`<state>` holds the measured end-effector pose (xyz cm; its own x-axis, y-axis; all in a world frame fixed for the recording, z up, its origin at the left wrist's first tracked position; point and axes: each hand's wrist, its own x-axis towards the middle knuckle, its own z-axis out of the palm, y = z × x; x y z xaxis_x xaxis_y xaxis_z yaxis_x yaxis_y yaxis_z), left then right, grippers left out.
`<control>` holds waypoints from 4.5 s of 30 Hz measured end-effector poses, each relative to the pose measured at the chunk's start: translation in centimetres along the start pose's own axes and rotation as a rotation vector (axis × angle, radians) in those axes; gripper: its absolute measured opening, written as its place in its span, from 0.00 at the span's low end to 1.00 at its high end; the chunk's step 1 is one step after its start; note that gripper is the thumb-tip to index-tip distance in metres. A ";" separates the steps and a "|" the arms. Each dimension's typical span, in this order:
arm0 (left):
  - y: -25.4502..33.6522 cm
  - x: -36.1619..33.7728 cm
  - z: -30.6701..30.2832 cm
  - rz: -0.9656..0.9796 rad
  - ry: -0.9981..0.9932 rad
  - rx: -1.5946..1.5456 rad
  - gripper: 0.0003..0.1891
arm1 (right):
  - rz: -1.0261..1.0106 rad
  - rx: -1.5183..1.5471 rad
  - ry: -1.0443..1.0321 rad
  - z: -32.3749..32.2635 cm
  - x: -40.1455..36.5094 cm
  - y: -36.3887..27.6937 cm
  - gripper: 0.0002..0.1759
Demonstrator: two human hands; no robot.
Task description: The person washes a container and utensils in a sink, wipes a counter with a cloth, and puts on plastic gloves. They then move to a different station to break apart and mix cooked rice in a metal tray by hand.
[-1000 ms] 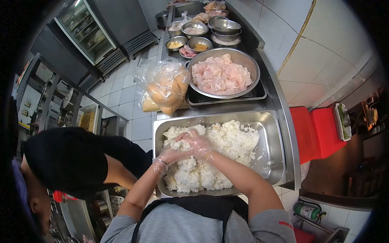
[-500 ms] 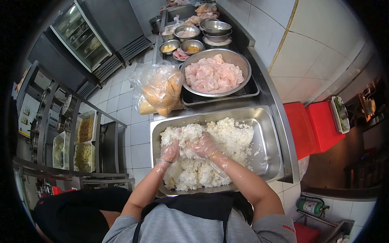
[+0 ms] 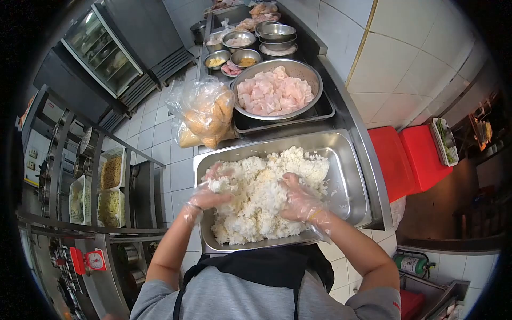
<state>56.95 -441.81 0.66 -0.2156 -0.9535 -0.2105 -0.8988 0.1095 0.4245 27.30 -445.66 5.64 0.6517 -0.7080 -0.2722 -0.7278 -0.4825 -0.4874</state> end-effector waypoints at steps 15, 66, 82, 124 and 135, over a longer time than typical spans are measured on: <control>0.9 6.1 2.9 -0.308 -0.449 -0.543 0.52 | 0.001 -0.226 -0.034 5.7 6.3 -1.6 0.46; -0.2 2.9 7.2 0.211 -0.401 -0.250 0.21 | -0.172 -0.440 -0.188 2.9 13.1 1.4 0.29; 4.2 1.6 3.7 0.119 0.203 -1.059 0.39 | 0.055 0.567 0.010 8.9 12.7 2.2 0.25; 8.6 8.6 5.2 0.336 0.142 -0.661 0.65 | 0.206 0.640 0.154 1.0 6.4 5.3 0.58; 8.9 3.9 3.2 0.072 0.401 -1.453 0.21 | -0.223 0.188 0.263 1.1 6.2 -1.8 0.38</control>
<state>46.84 -443.65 0.78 0.0899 -0.9959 -0.0063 0.3091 0.0219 0.9508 32.88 -448.56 3.92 0.6947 -0.7161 0.0681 -0.5062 -0.5540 -0.6609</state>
